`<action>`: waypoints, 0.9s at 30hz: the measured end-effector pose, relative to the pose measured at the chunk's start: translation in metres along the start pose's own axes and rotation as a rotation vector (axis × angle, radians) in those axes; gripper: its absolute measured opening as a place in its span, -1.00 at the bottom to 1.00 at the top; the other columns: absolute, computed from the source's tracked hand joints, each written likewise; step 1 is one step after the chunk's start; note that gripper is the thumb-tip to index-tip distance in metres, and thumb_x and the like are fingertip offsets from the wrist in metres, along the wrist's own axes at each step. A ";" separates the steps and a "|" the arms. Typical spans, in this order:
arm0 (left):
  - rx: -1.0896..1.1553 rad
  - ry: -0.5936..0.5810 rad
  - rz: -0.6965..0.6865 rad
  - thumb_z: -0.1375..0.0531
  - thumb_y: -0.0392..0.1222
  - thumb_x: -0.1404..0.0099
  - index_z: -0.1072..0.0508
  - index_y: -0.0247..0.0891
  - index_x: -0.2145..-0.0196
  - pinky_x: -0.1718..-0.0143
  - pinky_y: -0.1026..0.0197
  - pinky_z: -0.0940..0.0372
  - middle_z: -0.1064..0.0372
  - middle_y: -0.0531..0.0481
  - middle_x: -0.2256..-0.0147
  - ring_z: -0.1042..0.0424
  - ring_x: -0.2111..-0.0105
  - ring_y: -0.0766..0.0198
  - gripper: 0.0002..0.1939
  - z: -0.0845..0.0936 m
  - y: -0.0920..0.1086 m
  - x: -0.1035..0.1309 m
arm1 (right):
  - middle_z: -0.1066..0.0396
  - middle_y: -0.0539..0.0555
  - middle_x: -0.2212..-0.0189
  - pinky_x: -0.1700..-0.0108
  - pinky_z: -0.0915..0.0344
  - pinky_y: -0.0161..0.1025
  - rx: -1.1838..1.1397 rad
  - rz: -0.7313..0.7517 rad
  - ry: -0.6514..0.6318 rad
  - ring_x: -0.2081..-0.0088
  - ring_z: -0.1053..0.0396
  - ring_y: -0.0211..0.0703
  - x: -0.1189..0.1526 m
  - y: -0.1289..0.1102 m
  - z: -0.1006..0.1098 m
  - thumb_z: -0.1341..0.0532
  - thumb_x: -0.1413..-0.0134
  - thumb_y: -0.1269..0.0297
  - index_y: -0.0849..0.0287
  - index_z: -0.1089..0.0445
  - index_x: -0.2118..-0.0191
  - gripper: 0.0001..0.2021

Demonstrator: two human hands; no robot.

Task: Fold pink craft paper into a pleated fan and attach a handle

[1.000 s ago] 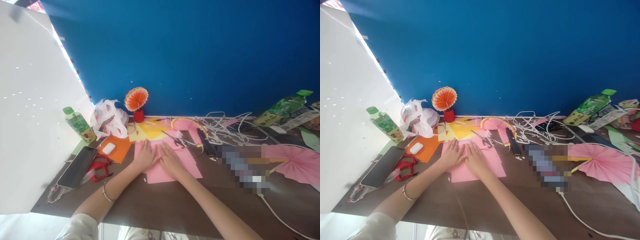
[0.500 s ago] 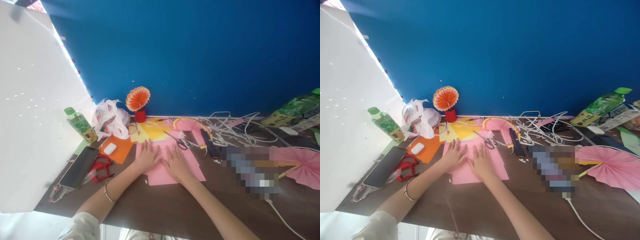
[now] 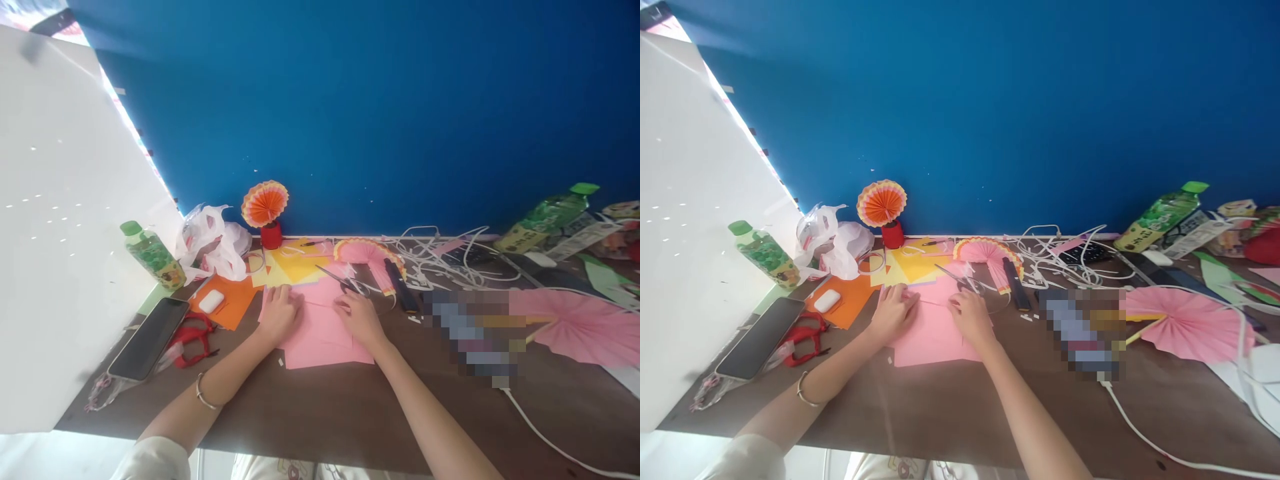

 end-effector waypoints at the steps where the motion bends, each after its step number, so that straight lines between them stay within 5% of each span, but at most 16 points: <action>1: 0.005 0.005 0.006 0.02 -0.17 -0.30 -0.42 -0.16 0.11 -0.02 -0.06 0.00 -0.23 -0.17 0.13 -0.20 0.08 0.08 -0.71 0.002 -0.001 0.000 | -0.43 0.10 0.28 0.07 -0.15 -0.13 -0.025 -0.020 -0.024 0.00 -0.26 -0.01 0.000 0.002 0.000 -0.12 -0.06 0.30 0.14 -0.40 0.38 -0.88; 6: 0.141 0.027 0.076 -0.02 -0.11 -0.29 -0.49 -0.08 0.28 -0.01 -0.02 0.01 -0.34 -0.03 0.19 -0.27 0.14 0.17 -0.76 0.002 -0.009 -0.002 | -0.40 0.12 0.23 0.04 -0.12 -0.08 -0.059 -0.033 -0.092 -0.06 -0.18 0.03 0.004 0.003 0.000 -0.14 -0.02 0.32 0.16 -0.34 0.40 -0.94; 9: 0.228 0.091 0.119 -0.02 -0.09 -0.30 -0.51 -0.15 0.37 0.05 0.02 -0.04 -0.43 -0.01 0.29 -0.33 0.24 0.21 -0.72 0.003 -0.017 -0.003 | -0.41 0.09 0.33 0.06 -0.13 -0.09 -0.039 0.059 -0.018 0.00 -0.25 0.00 0.007 -0.003 0.006 -0.09 -0.07 0.36 0.16 -0.33 0.37 -0.92; 15: 0.255 0.139 0.064 -0.03 -0.05 -0.31 -0.48 -0.13 0.20 0.07 0.01 -0.03 -0.46 -0.03 0.26 -0.34 0.22 0.20 -0.73 0.006 -0.029 -0.004 | -0.40 0.08 0.35 0.12 -0.13 -0.16 0.040 0.325 0.280 0.18 -0.32 -0.11 0.014 -0.021 0.025 0.01 -0.19 0.38 0.14 -0.40 0.29 -0.77; 22: 0.279 0.152 -0.102 -0.02 -0.08 -0.32 -0.50 -0.12 0.28 0.06 0.09 -0.05 -0.45 0.03 0.35 -0.33 0.27 0.29 -0.74 0.004 -0.029 -0.004 | -0.42 0.08 0.35 0.14 -0.12 -0.18 0.120 0.378 0.347 0.22 -0.32 -0.17 0.015 -0.021 0.033 0.02 -0.18 0.43 0.15 -0.42 0.31 -0.74; 27: 0.139 0.293 -0.102 0.01 -0.18 -0.34 -0.46 -0.05 0.19 0.03 -0.02 -0.02 -0.45 0.01 0.30 -0.34 0.25 0.23 -0.76 0.013 -0.032 0.006 | -0.43 0.07 0.32 0.08 -0.10 -0.14 0.120 0.415 0.363 0.16 -0.32 -0.16 0.021 -0.020 0.040 0.07 -0.20 0.43 0.09 -0.42 0.21 -0.69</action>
Point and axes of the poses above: each hand's wrist, its own x-axis away from the middle knuckle, its own z-axis out of the back of the hand, y = z × x, the point moved 4 cm from there along -x, towards the middle knuckle
